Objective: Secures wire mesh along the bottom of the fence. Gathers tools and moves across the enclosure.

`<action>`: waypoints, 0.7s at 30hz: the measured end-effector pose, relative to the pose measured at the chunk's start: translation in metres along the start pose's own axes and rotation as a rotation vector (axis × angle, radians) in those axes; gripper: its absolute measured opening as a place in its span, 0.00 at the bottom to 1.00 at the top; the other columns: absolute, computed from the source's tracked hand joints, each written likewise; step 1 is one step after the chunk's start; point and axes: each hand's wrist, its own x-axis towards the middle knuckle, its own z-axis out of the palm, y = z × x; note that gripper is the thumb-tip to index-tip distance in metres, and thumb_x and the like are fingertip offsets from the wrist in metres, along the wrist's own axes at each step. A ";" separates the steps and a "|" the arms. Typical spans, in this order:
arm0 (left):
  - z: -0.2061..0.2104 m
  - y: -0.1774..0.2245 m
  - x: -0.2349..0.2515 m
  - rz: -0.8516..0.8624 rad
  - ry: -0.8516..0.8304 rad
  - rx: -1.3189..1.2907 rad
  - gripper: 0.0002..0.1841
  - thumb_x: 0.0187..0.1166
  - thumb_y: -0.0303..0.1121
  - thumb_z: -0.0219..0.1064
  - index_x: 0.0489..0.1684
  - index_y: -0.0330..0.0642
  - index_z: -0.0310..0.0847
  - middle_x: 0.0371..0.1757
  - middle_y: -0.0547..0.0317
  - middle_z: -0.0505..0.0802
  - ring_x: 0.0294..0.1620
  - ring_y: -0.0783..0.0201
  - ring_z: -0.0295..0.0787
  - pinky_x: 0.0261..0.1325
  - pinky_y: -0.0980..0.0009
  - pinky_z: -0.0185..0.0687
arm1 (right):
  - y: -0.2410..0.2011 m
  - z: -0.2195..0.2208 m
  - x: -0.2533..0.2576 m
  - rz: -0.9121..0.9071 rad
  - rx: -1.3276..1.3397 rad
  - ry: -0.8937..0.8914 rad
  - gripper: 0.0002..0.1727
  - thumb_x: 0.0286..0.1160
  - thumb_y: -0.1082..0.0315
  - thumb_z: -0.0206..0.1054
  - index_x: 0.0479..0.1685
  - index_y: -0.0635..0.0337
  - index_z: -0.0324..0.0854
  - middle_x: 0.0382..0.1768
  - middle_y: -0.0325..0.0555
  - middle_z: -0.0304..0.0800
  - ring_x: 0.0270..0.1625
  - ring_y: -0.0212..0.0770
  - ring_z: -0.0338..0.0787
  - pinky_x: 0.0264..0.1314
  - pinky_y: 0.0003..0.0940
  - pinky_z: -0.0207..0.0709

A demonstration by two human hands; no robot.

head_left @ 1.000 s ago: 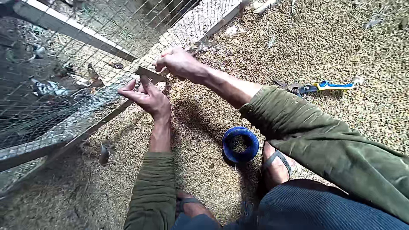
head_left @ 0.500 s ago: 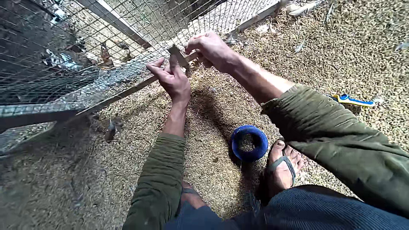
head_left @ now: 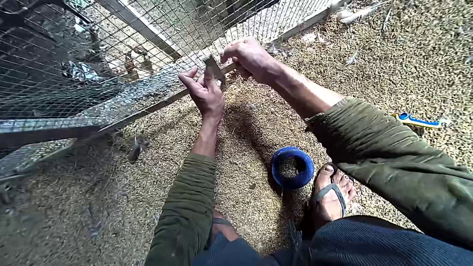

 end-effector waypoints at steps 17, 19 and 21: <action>-0.010 0.003 -0.010 -0.019 -0.140 0.152 0.23 0.93 0.36 0.54 0.82 0.35 0.67 0.28 0.64 0.86 0.21 0.76 0.75 0.32 0.75 0.78 | -0.007 0.004 0.006 -0.028 -0.012 0.018 0.12 0.79 0.62 0.63 0.26 0.52 0.85 0.11 0.30 0.64 0.11 0.27 0.60 0.13 0.26 0.53; -0.011 0.000 -0.007 -0.018 -0.143 0.188 0.23 0.93 0.37 0.54 0.82 0.36 0.69 0.32 0.60 0.89 0.26 0.75 0.81 0.38 0.74 0.81 | -0.006 0.005 0.006 -0.044 0.006 0.007 0.14 0.81 0.63 0.63 0.24 0.52 0.82 0.10 0.30 0.64 0.10 0.27 0.59 0.13 0.25 0.53; -0.011 -0.003 -0.005 -0.007 -0.151 0.203 0.24 0.93 0.37 0.54 0.84 0.36 0.69 0.38 0.53 0.92 0.31 0.70 0.85 0.45 0.71 0.83 | -0.006 0.005 0.007 -0.050 0.009 0.006 0.13 0.80 0.64 0.63 0.24 0.52 0.82 0.10 0.29 0.62 0.10 0.26 0.58 0.13 0.25 0.52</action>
